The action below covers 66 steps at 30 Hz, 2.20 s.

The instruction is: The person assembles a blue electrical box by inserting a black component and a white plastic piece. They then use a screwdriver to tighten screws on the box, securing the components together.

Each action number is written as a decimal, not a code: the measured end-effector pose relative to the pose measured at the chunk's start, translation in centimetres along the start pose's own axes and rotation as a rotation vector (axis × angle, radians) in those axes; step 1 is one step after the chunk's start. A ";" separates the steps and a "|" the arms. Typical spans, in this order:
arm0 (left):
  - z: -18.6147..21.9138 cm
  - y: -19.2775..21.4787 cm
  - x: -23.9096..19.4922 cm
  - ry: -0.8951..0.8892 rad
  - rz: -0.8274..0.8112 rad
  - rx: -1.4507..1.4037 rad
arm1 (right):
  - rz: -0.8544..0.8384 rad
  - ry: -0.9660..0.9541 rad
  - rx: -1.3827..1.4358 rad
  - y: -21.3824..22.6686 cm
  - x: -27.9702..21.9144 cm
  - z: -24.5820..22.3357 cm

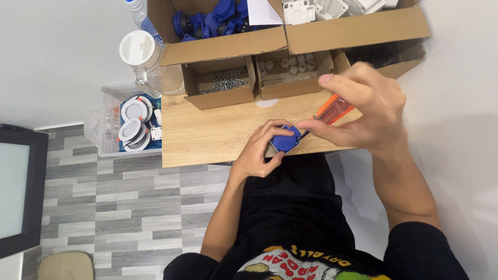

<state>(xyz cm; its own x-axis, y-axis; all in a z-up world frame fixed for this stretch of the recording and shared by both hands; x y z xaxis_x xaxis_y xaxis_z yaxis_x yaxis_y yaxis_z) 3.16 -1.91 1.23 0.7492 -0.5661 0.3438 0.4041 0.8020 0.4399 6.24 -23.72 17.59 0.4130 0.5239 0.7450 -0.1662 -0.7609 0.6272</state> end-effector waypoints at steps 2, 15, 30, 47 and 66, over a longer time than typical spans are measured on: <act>0.2 0.1 0.0 -0.016 0.009 -0.008 | -0.054 -0.025 0.043 1.1 0.8 -0.3; 0.8 0.3 0.1 -0.005 -0.012 -0.013 | -0.322 -0.086 0.307 2.9 1.2 -0.5; 0.6 0.1 0.0 0.001 0.009 -0.009 | -0.024 -0.022 -0.054 -0.6 -0.1 -0.3; 0.6 0.2 0.0 -0.008 0.009 0.002 | -0.480 -0.176 0.269 2.2 -0.3 0.8; 0.7 -0.5 0.0 0.019 0.138 0.086 | -0.224 -0.281 0.445 2.3 -0.3 1.7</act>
<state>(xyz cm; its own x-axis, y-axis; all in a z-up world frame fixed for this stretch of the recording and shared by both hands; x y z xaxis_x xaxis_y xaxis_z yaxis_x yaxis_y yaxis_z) 2.59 -2.45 1.63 0.8044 -0.4474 0.3908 0.2509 0.8522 0.4590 7.23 -26.29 18.49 0.6273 0.6152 0.4775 0.3210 -0.7629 0.5611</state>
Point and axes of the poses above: each hand's wrist, its own x-axis towards the middle knuckle, its own y-axis out of the back of the hand, z = x × y, the point moved 4 cm from there along x, towards the middle knuckle, and after that the axes turned 6 degrees about -z, right-handed, at the moved point
